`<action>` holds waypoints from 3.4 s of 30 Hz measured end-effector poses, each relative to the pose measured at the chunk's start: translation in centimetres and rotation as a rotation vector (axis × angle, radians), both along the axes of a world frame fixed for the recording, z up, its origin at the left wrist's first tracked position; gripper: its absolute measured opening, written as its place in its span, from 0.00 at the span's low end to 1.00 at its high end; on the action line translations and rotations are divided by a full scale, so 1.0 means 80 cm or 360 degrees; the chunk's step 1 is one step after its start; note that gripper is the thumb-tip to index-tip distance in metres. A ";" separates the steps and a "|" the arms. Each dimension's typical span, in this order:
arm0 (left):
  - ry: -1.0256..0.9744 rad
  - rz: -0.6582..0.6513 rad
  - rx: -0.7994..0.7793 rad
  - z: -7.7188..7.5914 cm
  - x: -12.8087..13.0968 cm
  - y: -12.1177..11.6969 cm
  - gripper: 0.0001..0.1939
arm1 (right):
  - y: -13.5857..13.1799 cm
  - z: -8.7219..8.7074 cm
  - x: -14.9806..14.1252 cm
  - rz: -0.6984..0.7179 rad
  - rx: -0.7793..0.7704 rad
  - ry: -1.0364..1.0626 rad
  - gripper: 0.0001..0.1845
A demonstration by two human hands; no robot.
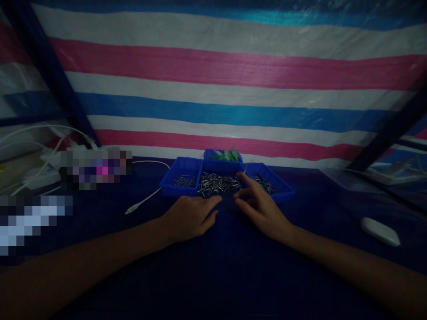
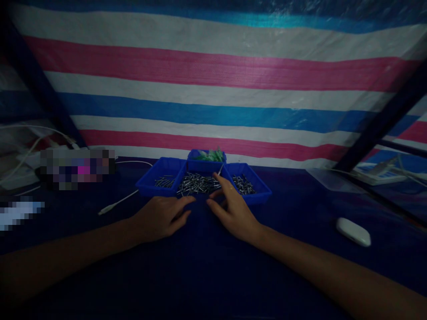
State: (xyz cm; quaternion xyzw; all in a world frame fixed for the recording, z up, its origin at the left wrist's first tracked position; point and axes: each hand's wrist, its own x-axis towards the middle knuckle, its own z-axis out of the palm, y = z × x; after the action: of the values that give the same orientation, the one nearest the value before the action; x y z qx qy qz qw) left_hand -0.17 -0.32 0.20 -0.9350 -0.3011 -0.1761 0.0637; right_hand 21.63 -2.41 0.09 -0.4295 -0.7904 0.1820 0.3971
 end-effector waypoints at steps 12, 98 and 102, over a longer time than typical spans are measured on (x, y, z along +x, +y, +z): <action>0.0169 0.0010 0.0000 0.001 0.002 -0.001 0.08 | -0.002 -0.004 -0.002 0.0291 0.0136 -0.0751 0.22; 0.0266 0.0139 -0.0038 0.001 0.002 0.001 0.08 | -0.004 -0.007 -0.005 -0.0039 0.0045 -0.1085 0.29; 0.0264 0.0140 -0.0029 0.001 0.002 0.001 0.08 | -0.004 -0.007 -0.004 -0.0026 -0.0008 -0.1090 0.29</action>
State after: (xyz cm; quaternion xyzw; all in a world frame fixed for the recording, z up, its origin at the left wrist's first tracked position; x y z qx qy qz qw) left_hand -0.01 -0.20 0.27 -0.9328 -0.3371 -0.0925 0.0875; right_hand 21.29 -2.72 -0.45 -0.4730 -0.8739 0.0260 0.1089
